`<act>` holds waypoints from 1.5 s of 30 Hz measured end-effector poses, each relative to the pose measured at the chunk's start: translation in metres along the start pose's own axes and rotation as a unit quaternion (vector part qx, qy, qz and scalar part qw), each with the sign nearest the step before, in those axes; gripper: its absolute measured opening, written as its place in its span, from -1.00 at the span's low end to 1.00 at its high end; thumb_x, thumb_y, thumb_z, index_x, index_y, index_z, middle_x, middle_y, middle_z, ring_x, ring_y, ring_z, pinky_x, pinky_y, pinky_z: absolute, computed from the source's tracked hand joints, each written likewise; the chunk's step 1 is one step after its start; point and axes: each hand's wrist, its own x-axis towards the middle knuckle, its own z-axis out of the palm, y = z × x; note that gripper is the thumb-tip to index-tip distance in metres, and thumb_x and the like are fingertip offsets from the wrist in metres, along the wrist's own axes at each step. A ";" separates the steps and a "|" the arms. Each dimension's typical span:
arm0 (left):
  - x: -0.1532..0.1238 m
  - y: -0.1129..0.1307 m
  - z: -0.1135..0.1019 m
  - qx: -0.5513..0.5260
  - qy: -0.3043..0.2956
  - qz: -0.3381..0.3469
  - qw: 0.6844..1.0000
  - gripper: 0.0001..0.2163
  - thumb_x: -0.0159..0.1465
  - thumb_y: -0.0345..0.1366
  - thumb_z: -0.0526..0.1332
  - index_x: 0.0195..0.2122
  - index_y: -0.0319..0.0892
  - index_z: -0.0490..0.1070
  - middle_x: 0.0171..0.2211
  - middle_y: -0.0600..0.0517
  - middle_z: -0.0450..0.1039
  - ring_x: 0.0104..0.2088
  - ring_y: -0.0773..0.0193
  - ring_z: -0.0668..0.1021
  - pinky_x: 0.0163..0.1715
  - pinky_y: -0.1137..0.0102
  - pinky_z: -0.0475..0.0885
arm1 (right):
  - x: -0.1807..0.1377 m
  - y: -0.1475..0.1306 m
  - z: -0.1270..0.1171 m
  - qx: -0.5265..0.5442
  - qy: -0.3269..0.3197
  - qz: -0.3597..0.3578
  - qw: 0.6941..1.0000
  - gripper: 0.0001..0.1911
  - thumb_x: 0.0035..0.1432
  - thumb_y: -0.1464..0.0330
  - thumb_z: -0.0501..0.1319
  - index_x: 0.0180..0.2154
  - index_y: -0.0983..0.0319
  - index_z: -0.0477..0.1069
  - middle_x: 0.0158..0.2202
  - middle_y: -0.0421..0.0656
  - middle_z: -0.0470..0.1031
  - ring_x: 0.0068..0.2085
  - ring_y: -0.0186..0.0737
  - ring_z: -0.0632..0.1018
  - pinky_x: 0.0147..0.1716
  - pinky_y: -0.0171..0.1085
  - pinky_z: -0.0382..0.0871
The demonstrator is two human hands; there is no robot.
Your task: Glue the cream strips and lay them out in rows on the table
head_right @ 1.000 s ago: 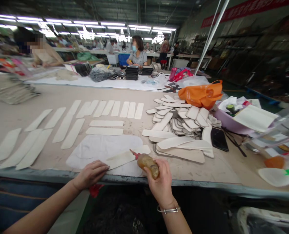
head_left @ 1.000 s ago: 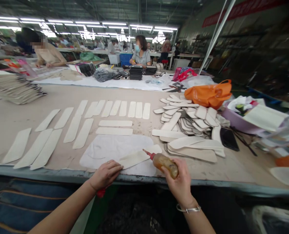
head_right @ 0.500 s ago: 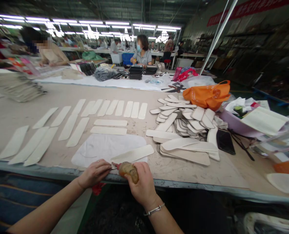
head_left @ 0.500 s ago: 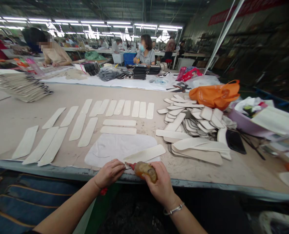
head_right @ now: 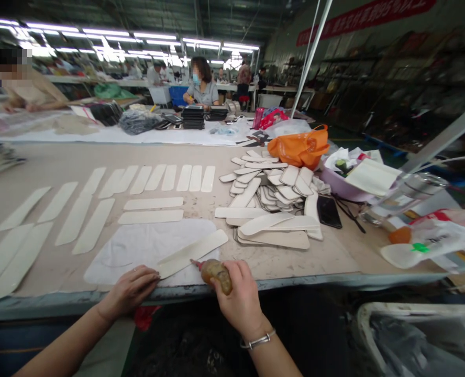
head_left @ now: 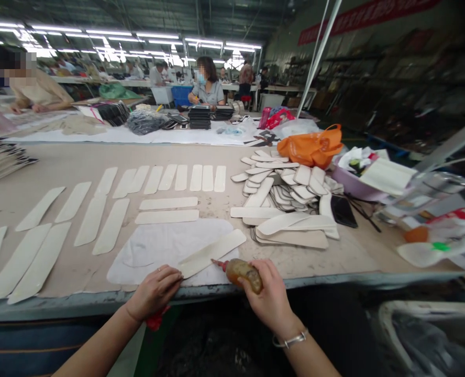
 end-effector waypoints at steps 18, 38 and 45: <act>0.001 0.000 0.001 0.002 -0.012 0.002 1.000 -0.83 0.23 -0.47 0.14 -0.16 -0.18 0.37 -0.30 -0.05 0.46 -0.30 0.31 0.50 -0.29 0.43 0.46 | 0.008 0.001 0.004 0.036 0.058 -0.044 0.997 -0.65 0.10 0.40 0.24 -0.06 0.18 0.24 -0.17 -0.06 0.31 -0.14 -0.11 0.39 -0.13 -0.11 0.41; 0.006 0.001 -0.001 -0.006 0.003 0.006 1.000 -0.84 0.22 -0.45 0.16 -0.18 -0.19 0.40 -0.30 -0.05 0.47 -0.29 0.30 0.52 -0.28 0.45 0.49 | 0.030 0.043 -0.022 -0.058 0.167 0.017 0.984 -0.70 0.15 0.31 0.21 -0.07 0.20 0.27 -0.17 -0.05 0.35 -0.12 -0.08 0.40 -0.09 -0.04 0.39; 0.003 0.000 0.000 0.002 -0.006 0.000 1.000 -0.82 0.22 -0.48 0.16 -0.16 -0.19 0.37 -0.28 -0.05 0.45 -0.26 0.31 0.51 -0.26 0.44 0.47 | 0.027 0.052 -0.020 -0.079 0.149 0.034 0.985 -0.69 0.13 0.30 0.22 -0.09 0.21 0.28 -0.17 -0.05 0.35 -0.11 -0.06 0.40 -0.07 -0.01 0.38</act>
